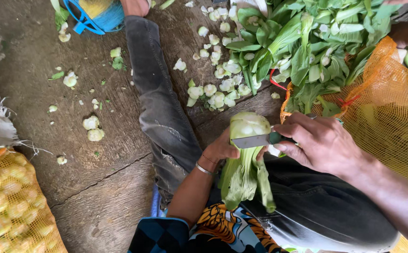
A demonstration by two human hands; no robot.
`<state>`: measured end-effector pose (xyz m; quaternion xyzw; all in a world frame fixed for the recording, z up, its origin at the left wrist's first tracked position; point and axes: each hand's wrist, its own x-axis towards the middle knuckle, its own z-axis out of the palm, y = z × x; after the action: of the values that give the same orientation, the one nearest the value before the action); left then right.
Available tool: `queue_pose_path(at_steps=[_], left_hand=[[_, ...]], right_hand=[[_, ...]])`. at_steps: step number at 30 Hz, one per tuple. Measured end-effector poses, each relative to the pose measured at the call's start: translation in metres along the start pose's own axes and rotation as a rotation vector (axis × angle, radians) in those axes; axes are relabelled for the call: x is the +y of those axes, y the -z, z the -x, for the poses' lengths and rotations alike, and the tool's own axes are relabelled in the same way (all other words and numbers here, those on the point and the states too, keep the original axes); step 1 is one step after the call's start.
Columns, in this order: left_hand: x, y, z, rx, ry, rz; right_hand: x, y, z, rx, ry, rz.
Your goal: The person sits on the floor and uses a small knife to trim root ends and outer leaves off bok choy, discarding trimmings onto the floor and placing the trimmed greens into an orange mesh sack. Other workers trim vegetables nearby.
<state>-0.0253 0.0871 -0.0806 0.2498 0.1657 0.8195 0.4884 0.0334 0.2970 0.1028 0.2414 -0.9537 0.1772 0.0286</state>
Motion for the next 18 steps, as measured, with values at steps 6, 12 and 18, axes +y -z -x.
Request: queue_pose_path(at_steps=[6, 12, 18], left_hand=[[0.022, 0.005, 0.006, -0.127, 0.095, -0.07], [0.045, 0.01, 0.005, -0.172, -0.044, -0.71], [0.062, 0.0, 0.008, -0.149, 0.06, -0.885]], right_hand=[[0.004, -0.002, -0.002, -0.022, 0.02, -0.031], [-0.004, 0.003, -0.012, -0.017, 0.117, -0.095], [-0.005, 0.004, -0.013, -0.037, 0.137, -0.053]])
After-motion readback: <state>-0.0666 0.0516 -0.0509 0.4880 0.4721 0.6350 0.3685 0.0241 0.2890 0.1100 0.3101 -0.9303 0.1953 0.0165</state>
